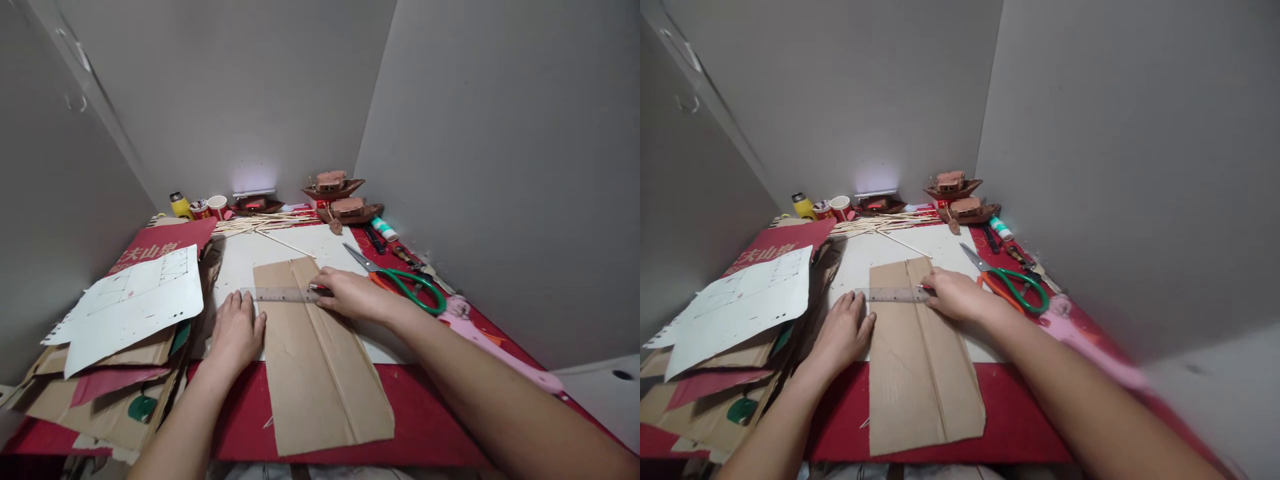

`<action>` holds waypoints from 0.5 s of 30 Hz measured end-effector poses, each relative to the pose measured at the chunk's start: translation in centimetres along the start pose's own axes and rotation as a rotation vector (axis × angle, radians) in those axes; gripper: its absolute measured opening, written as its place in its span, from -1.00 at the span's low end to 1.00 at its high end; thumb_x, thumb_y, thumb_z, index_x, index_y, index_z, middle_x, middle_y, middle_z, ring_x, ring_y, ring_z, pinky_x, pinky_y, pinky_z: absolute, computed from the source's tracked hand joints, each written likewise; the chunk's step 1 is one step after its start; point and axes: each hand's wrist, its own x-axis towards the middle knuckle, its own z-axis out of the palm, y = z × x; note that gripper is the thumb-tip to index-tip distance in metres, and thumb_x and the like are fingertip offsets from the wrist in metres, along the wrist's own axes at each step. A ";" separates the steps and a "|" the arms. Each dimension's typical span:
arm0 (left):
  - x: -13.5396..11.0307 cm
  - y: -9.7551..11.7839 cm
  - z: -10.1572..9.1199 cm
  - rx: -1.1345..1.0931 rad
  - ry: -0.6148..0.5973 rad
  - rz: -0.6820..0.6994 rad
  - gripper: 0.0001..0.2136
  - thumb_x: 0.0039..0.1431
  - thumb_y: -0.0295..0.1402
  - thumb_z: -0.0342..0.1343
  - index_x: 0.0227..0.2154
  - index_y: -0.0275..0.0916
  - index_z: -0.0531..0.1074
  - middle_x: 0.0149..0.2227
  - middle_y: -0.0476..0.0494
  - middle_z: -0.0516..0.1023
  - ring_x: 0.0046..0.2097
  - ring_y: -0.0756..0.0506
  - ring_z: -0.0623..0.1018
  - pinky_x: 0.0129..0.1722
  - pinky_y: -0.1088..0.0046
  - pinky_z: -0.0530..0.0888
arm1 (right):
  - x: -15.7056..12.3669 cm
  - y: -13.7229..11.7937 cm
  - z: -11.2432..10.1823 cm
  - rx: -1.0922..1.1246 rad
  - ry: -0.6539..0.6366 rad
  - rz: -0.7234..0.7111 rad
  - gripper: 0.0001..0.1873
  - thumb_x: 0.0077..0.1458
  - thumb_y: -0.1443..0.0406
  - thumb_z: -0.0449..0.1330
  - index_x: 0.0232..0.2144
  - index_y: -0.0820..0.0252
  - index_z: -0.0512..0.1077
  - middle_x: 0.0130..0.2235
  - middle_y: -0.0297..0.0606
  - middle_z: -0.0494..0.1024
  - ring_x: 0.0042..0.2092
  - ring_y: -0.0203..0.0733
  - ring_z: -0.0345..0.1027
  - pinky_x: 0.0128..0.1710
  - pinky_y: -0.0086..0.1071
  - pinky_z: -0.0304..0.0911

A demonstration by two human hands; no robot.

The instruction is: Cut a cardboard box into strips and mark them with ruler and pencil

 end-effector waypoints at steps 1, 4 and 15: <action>-0.1 0.2 0.0 -0.002 0.003 0.018 -0.43 0.32 -0.19 -0.15 0.27 -0.48 0.13 0.31 -0.49 0.15 0.33 -0.35 0.13 0.27 0.10 0.12 | 0.0 0.1 -0.1 -0.018 0.001 0.015 -0.73 0.13 0.30 0.13 -0.11 0.18 0.47 -0.07 -0.11 0.46 -0.08 -0.03 0.40 -0.21 -0.35 0.18; -0.7 0.9 0.1 -0.005 0.024 0.089 -0.45 0.32 -0.19 -0.14 0.26 -0.46 0.17 0.29 -0.43 0.20 0.31 -0.33 0.18 0.27 0.11 0.14 | 0.1 0.8 -0.3 -0.068 0.021 0.045 -0.72 0.12 0.34 0.11 -0.11 0.16 0.47 -0.05 -0.12 0.45 -0.10 -0.03 0.41 -0.26 -0.35 0.17; -2.1 2.5 -0.1 0.153 0.038 0.138 -0.45 0.30 -0.18 -0.11 0.22 -0.48 0.23 0.28 -0.42 0.22 0.32 -0.37 0.16 0.25 -0.08 0.14 | 0.5 3.2 -0.6 -0.057 -0.010 0.127 -0.64 0.09 0.19 0.19 -0.05 0.14 0.45 -0.01 -0.12 0.47 -0.05 0.05 0.40 -0.24 -0.31 0.16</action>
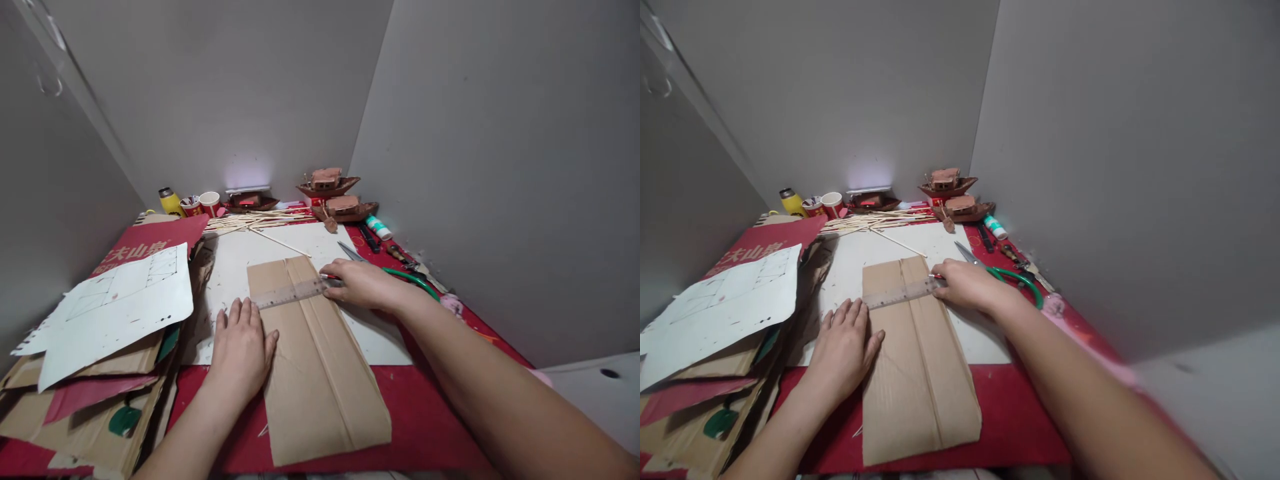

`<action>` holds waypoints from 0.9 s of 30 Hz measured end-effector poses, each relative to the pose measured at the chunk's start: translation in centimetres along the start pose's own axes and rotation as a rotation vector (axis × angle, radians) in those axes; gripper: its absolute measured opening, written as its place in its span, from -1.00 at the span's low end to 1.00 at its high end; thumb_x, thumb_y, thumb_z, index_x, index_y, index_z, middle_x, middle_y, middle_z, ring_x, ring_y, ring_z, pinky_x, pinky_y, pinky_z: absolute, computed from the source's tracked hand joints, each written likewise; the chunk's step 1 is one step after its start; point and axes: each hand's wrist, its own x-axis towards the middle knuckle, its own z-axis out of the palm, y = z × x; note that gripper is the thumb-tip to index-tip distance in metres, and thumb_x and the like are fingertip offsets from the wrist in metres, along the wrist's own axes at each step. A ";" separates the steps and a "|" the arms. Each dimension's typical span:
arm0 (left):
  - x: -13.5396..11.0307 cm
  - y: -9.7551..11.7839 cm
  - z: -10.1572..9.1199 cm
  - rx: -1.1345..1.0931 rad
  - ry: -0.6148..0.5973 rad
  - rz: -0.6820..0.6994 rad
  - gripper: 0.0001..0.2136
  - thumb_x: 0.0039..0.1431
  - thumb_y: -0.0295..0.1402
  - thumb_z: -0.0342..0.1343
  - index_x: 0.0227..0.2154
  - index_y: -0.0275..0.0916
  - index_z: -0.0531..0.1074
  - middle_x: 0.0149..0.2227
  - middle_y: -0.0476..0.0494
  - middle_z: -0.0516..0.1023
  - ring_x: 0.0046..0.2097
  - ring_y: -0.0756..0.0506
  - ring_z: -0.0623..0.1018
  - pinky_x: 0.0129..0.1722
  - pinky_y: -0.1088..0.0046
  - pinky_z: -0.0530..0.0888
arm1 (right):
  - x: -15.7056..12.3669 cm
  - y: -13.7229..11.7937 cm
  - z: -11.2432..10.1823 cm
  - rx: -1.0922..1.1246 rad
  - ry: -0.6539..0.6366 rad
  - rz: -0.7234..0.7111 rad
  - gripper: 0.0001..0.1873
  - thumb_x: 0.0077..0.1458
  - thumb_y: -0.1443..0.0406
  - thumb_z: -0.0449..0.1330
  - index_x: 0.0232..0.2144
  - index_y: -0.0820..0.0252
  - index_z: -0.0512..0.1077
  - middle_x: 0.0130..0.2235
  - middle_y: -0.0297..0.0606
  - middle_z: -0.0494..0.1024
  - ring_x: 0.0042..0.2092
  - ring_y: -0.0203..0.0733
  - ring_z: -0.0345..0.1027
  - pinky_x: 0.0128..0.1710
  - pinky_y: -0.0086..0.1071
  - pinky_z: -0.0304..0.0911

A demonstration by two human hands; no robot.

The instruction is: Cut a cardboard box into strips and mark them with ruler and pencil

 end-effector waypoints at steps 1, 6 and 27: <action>0.0 0.0 0.0 0.014 -0.001 -0.010 -0.44 0.30 -0.17 -0.11 0.22 -0.51 0.23 0.27 -0.45 0.23 0.31 -0.38 0.17 0.24 -0.09 0.13 | 0.0 0.2 -0.1 0.009 -0.013 -0.004 -0.64 0.07 0.17 0.21 -0.07 0.16 0.45 -0.03 -0.11 0.48 -0.05 0.05 0.39 -0.24 -0.31 0.17; 0.1 0.0 0.2 0.016 0.064 -0.041 -0.41 0.29 -0.15 -0.08 0.25 -0.48 0.18 0.30 -0.52 0.16 0.32 -0.38 0.16 0.25 -0.05 0.12 | 0.1 0.0 0.2 0.039 0.068 -0.137 -0.78 0.05 0.27 0.22 -0.22 0.20 0.46 -0.14 -0.14 0.50 -0.12 -0.03 0.38 -0.22 -0.34 0.16; 1.1 -2.0 -0.2 -0.061 0.099 0.010 -0.71 0.30 -0.44 -0.11 -0.12 -0.17 0.51 -0.25 -0.18 0.57 -0.16 -0.21 0.53 -0.16 0.25 0.41 | -0.1 -2.8 1.8 0.289 0.045 -0.354 -0.85 0.08 0.38 0.14 -0.35 0.17 0.52 -0.33 -0.25 0.56 -0.28 -0.18 0.39 -0.27 -0.40 0.19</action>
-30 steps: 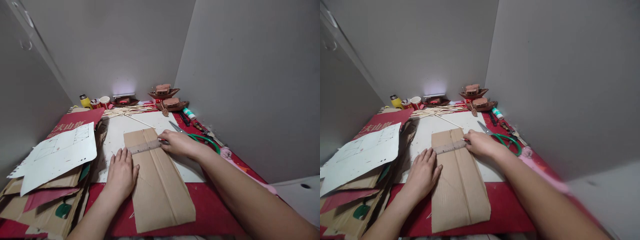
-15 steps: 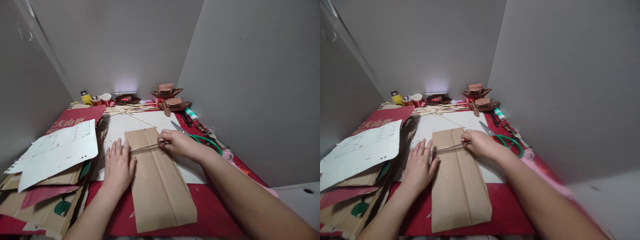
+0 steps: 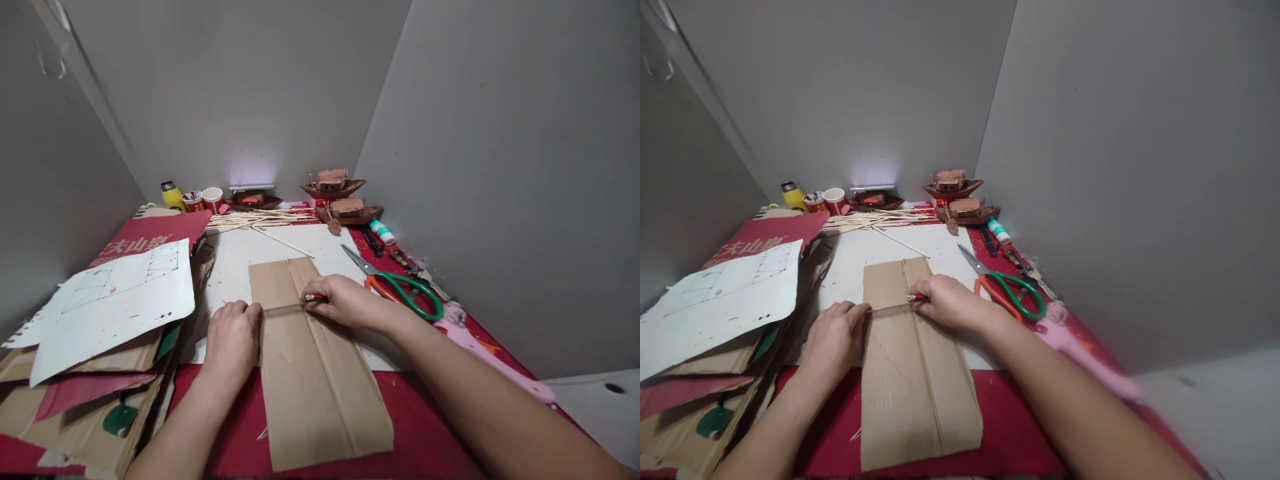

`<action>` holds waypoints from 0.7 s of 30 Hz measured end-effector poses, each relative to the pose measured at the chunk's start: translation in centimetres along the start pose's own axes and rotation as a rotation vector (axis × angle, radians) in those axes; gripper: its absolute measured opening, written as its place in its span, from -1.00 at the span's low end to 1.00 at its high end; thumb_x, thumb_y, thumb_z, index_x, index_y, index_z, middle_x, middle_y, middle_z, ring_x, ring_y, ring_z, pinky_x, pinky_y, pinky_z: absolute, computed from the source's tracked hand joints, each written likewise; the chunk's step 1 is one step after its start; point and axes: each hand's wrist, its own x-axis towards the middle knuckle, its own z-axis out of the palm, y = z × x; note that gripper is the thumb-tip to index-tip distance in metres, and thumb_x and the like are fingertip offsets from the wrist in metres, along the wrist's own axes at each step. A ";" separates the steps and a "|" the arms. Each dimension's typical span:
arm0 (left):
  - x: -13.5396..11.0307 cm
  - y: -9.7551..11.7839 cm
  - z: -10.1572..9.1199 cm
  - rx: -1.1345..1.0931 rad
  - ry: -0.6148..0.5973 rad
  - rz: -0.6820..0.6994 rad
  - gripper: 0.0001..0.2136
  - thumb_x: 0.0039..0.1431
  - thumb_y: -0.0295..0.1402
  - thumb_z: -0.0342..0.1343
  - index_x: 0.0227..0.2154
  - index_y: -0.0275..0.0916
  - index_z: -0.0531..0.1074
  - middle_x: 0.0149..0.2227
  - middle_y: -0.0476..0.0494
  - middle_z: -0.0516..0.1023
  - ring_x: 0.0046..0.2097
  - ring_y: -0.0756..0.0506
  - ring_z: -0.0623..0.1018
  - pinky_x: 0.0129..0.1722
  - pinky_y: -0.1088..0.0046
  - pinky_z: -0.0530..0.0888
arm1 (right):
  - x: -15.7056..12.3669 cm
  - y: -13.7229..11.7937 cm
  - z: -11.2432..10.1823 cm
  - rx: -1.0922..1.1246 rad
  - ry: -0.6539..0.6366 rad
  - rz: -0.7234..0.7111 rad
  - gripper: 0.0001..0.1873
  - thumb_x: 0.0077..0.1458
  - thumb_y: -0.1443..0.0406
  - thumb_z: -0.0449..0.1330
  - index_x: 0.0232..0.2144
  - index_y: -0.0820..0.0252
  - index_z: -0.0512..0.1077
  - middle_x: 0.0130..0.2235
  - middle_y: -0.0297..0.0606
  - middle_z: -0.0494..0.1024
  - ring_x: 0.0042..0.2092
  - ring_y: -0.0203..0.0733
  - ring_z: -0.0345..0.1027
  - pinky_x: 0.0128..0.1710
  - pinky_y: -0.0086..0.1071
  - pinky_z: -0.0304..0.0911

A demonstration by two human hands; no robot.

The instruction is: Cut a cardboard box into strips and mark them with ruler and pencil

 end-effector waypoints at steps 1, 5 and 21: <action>0.1 -0.1 -0.1 -0.012 0.018 -0.006 -0.71 0.30 -0.43 -0.12 -0.12 -0.19 0.51 -0.26 -0.19 0.57 -0.17 -0.21 0.52 -0.15 0.24 0.41 | 0.0 0.0 -0.2 0.027 0.003 0.024 -0.84 0.09 0.37 0.13 -0.36 0.17 0.52 -0.37 -0.27 0.56 -0.31 -0.19 0.39 -0.30 -0.41 0.18; 0.6 -0.4 0.4 -0.043 0.151 -0.032 -0.67 0.28 -0.43 -0.10 0.02 -0.26 0.44 -0.14 -0.26 0.56 -0.07 -0.24 0.50 0.05 0.12 0.34 | 0.0 0.0 -0.4 0.122 0.054 0.047 -0.81 0.11 0.37 0.08 -0.35 0.16 0.51 -0.39 -0.31 0.56 -0.34 -0.22 0.38 -0.30 -0.42 0.19; -1.3 1.3 -6.6 -0.187 0.050 0.060 -0.59 0.26 -0.30 -0.04 0.16 -0.17 0.33 0.07 -0.22 0.50 0.05 -0.23 0.51 -0.01 0.24 0.44 | 0.7 -0.8 1.1 -0.071 0.082 0.044 -0.71 0.08 0.44 0.10 -0.16 0.19 0.52 -0.16 -0.17 0.56 -0.13 -0.12 0.40 -0.14 -0.40 0.21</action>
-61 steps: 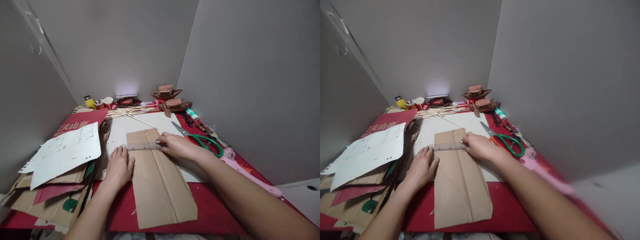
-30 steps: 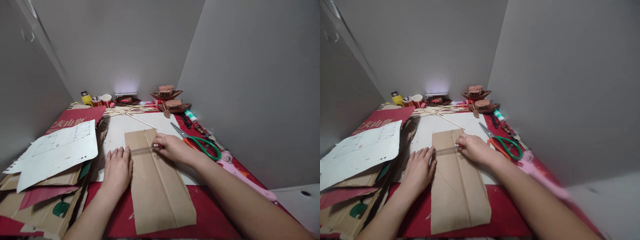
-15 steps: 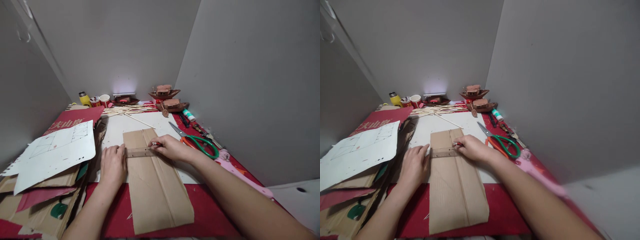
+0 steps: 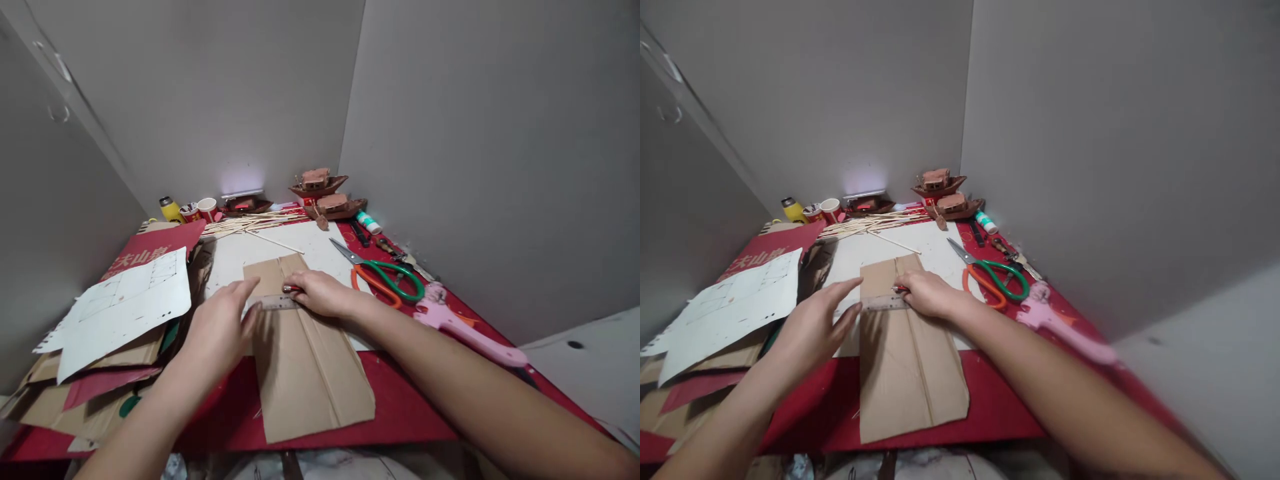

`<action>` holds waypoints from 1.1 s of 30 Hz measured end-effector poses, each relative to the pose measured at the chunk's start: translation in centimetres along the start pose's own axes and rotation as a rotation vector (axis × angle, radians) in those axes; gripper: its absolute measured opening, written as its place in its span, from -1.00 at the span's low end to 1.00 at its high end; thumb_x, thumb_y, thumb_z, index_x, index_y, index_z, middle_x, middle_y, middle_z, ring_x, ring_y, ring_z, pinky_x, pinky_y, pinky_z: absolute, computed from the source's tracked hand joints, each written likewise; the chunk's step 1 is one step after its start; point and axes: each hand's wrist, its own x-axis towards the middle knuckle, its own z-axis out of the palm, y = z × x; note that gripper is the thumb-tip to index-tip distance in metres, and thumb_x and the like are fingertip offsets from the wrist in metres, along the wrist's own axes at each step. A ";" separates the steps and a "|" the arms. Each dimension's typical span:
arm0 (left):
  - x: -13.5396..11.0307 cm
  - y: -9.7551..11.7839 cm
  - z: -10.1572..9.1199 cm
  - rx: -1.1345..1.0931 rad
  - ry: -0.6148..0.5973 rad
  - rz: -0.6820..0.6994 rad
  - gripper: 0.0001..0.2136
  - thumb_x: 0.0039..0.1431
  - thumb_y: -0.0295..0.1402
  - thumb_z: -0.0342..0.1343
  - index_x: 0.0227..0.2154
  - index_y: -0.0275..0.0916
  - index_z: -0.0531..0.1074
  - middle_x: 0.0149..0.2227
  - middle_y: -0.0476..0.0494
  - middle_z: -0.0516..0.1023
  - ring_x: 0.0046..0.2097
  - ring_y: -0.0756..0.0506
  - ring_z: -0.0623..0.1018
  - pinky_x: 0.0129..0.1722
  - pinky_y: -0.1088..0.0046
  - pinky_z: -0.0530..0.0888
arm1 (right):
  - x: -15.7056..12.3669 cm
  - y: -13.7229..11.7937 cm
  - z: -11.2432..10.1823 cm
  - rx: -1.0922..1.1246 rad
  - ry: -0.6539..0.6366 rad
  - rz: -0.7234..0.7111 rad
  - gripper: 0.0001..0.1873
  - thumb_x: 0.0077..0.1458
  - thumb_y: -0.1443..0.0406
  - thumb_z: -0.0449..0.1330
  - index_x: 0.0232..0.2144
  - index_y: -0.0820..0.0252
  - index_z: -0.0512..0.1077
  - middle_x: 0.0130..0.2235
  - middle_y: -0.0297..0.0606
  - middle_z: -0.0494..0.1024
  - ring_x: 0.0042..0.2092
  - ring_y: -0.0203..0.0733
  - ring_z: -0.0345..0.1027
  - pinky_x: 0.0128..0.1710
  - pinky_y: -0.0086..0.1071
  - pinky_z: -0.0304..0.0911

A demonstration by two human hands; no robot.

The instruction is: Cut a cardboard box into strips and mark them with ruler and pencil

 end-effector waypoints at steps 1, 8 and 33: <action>1.3 -0.4 0.6 0.049 -0.045 -0.037 -0.59 0.25 -0.31 -0.03 0.15 -0.21 0.32 0.07 -0.27 0.50 0.05 -0.25 0.50 -0.03 0.22 0.44 | 0.0 0.0 0.0 -0.010 0.010 0.009 -0.70 0.08 0.44 0.10 -0.15 0.18 0.51 -0.14 -0.17 0.56 -0.11 -0.12 0.40 -0.14 -0.40 0.21; 5.0 -4.4 4.9 -0.108 -0.160 -0.015 -0.83 0.12 -0.32 0.13 -0.24 -0.22 0.49 -0.21 -0.19 0.50 -0.18 -0.16 0.51 -0.19 0.35 0.40 | 0.1 1.2 -0.8 -0.072 0.081 0.170 -0.67 0.11 0.39 0.08 -0.09 0.24 0.49 -0.04 -0.06 0.51 -0.01 -0.03 0.37 -0.04 -0.32 0.21; 5.4 -6.2 4.2 -0.304 -0.300 -0.060 -0.54 0.07 -0.54 -0.09 0.01 -0.26 0.50 -0.10 -0.16 0.62 -0.06 -0.13 0.55 -0.04 0.41 0.40 | 0.2 1.4 -0.6 -0.077 0.051 0.224 -0.66 0.21 0.31 0.06 -0.01 0.30 0.44 -0.04 0.01 0.46 -0.03 -0.01 0.37 -0.04 -0.28 0.22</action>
